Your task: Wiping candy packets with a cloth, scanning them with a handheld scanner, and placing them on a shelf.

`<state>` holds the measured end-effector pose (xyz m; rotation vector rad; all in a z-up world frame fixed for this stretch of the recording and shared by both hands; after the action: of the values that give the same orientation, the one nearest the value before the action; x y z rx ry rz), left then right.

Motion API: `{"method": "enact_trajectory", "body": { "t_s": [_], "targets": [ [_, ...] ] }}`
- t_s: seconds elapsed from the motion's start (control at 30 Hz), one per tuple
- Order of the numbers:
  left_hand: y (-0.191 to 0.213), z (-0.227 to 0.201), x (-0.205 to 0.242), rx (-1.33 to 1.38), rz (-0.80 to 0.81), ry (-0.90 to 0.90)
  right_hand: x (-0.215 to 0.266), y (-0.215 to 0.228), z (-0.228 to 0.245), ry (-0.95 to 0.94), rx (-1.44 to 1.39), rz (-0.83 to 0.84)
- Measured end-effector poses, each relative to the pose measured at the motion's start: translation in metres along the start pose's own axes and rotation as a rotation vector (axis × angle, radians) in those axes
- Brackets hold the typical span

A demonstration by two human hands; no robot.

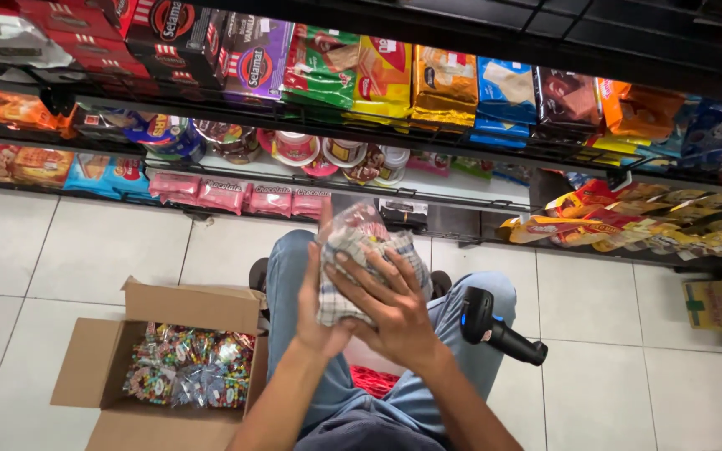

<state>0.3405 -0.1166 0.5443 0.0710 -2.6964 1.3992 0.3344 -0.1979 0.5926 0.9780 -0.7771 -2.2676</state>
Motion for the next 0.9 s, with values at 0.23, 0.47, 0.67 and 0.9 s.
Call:
{"method": "enact_trajectory", "body": {
  "t_s": [0.23, 0.47, 0.67, 0.9],
  "targets": [
    [0.019, -0.017, -0.010, -0.150, -0.090, -0.126, 0.037, -0.013, -0.041, -0.041, -0.084, -0.055],
    [0.060, 0.018, -0.024, -0.124, -0.187, 0.079, 0.055, -0.026, -0.047, 0.039, 0.002, 0.038],
    [0.023, -0.007, -0.013, -0.033, -0.196, -0.024, 0.053, -0.019, -0.050, -0.111, -0.054, -0.080],
    [0.006, 0.015, 0.000, -0.166, -0.080, 0.013, 0.021, -0.015, -0.022, -0.013, -0.068, -0.107]
  ]
}}
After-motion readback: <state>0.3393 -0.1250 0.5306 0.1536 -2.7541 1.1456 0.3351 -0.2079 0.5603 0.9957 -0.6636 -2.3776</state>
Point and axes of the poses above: each hand's wrist, its own x-axis away from the middle knuckle, its own y-axis out of the back of the hand, z = x × y, the point moved 8 cm from there along -x, towards the middle knuckle, and after that the axes turned 15 degrees about -x, right-handed, at the moved point
